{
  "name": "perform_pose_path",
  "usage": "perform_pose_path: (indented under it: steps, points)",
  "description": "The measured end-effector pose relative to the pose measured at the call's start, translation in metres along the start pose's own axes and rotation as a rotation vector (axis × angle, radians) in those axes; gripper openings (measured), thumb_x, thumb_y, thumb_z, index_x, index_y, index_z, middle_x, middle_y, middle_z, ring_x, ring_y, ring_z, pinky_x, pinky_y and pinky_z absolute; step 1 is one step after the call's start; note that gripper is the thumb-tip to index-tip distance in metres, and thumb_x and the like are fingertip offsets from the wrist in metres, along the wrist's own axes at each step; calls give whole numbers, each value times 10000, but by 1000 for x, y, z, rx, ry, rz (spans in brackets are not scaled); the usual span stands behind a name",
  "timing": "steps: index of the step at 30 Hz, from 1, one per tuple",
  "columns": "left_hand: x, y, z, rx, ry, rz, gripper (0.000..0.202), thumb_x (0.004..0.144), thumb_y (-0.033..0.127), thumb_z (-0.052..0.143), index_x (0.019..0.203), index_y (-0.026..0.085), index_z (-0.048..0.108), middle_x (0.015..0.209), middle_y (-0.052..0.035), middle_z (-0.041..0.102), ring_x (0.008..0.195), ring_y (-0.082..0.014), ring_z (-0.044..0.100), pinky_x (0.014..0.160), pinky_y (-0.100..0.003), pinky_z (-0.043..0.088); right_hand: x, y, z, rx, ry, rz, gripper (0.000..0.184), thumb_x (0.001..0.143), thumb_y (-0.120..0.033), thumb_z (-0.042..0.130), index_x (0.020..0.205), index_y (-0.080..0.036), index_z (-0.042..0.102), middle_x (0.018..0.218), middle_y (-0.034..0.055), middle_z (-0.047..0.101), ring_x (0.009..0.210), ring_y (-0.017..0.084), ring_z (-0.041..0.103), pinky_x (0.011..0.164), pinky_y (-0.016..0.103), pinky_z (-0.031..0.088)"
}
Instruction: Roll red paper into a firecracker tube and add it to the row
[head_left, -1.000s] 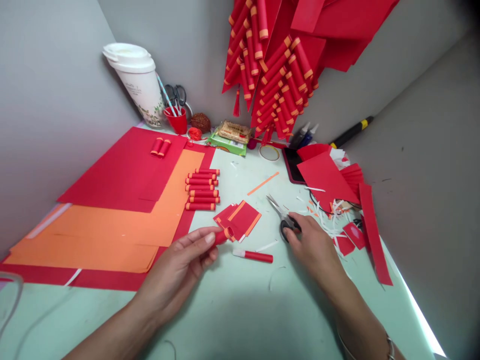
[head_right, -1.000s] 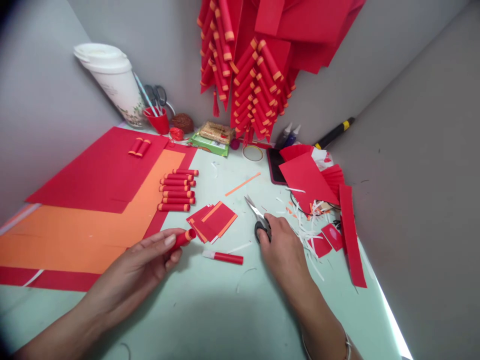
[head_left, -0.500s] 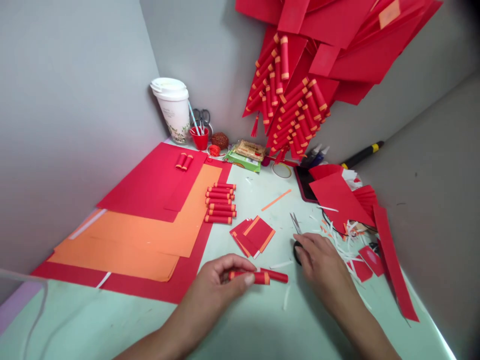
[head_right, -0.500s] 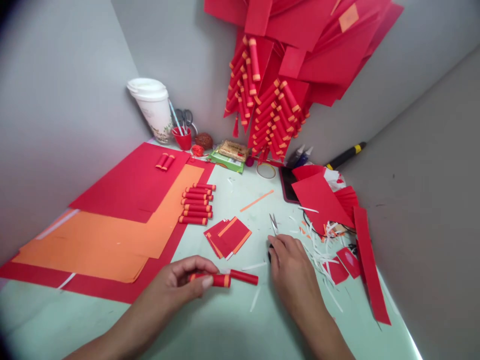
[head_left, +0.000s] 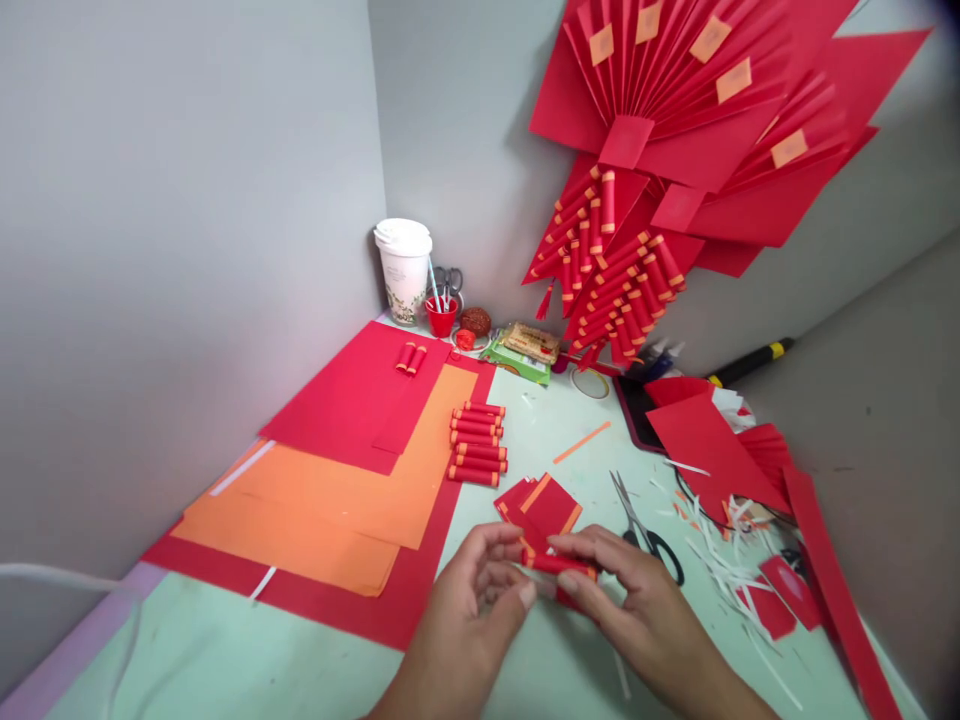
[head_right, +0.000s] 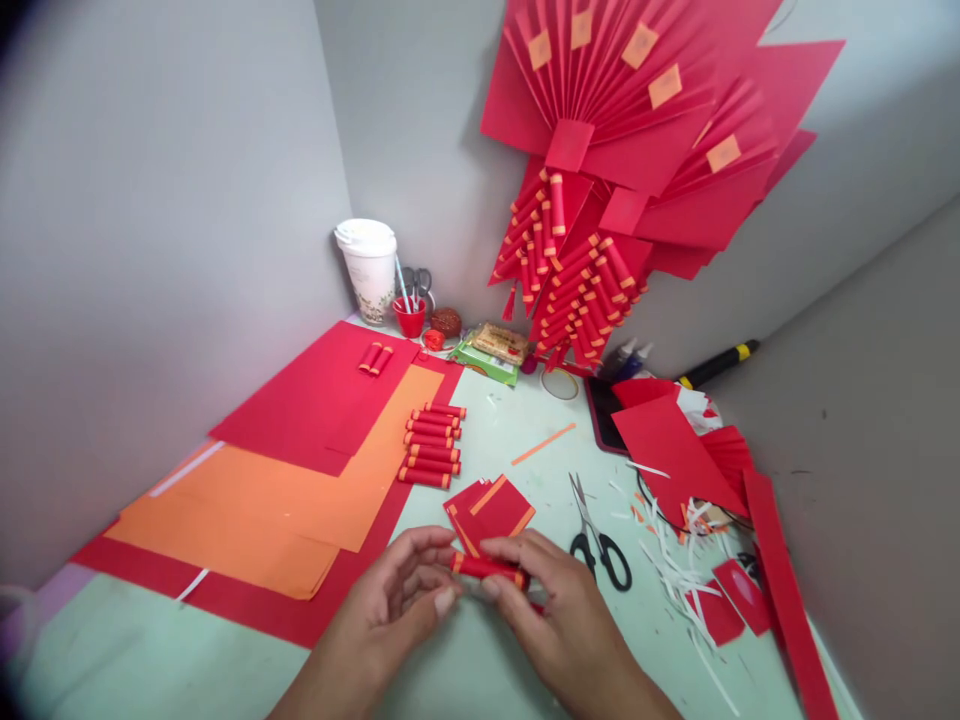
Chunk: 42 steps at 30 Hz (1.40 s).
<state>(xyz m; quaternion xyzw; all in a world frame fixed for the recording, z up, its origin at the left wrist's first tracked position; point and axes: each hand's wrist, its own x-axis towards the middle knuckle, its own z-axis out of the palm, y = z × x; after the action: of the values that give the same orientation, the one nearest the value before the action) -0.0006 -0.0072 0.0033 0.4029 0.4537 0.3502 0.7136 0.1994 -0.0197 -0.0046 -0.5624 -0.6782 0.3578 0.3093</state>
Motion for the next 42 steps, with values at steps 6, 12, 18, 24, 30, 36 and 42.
perform_pose_path:
  steps: [6, 12, 18, 24, 30, 36, 42]
  points:
    - [0, -3, -4, -140, 102, -145, 396, 794, 355, 717, 1137, 194, 603, 1204, -135, 651, 1182, -292, 595, 1008, -396, 445, 32, 35, -7, -209, 262, 36, 273, 943, -322, 545, 1147, -192, 672, 1070, 110, 681, 975, 258, 649, 886, 388, 501]
    - [5, -9, -6, -279, 183, -213, 502, 792, 338, 742, 1234, 190, 558, 1390, -163, 560, 1329, -294, 492, 1097, -431, 389, 57, 46, 1, -213, 197, 48, 225, 919, -269, 568, 1094, -219, 701, 1063, 67, 701, 980, 220, 667, 870, 330, 515]
    - [11, 0, -6, -418, 257, -281, 477, 826, 218, 715, 1264, 155, 535, 1404, -191, 557, 1318, -287, 514, 1089, -437, 424, 70, 49, -3, -275, 204, 96, 255, 875, -264, 615, 1111, -195, 685, 1077, 100, 663, 980, 261, 644, 883, 396, 502]
    - [17, 0, -3, -503, 261, -283, 450, 835, 143, 696, 1256, 119, 537, 1320, -206, 628, 1275, -295, 566, 1078, -448, 448, 70, 45, 1, -295, 174, 106, 238, 839, -207, 648, 1073, -200, 691, 1015, 78, 654, 874, 232, 648, 817, 368, 513]
    - [17, -2, -5, -508, 199, -300, 425, 841, 143, 685, 1248, 125, 562, 1319, -184, 638, 1275, -279, 570, 1080, -418, 450, 75, 39, 0, -296, 204, 62, 153, 886, -203, 595, 1000, -191, 696, 943, 76, 670, 832, 228, 651, 773, 352, 510]
    - [12, -3, -5, -385, 124, -269, 373, 801, 230, 734, 1150, 153, 629, 1245, -144, 676, 1212, -276, 607, 1049, -387, 450, 111, 12, -5, -305, 222, -93, 203, 916, -220, 564, 1080, -213, 682, 997, 75, 665, 938, 226, 634, 857, 345, 496]
    - [12, -3, -6, -310, 143, -230, 298, 805, 250, 693, 1080, 139, 654, 1108, -143, 708, 1019, -269, 673, 938, -402, 479, 174, -7, 8, -353, 136, -232, 234, 915, -193, 551, 1093, -226, 701, 1050, 84, 685, 1037, 235, 606, 942, 363, 455]
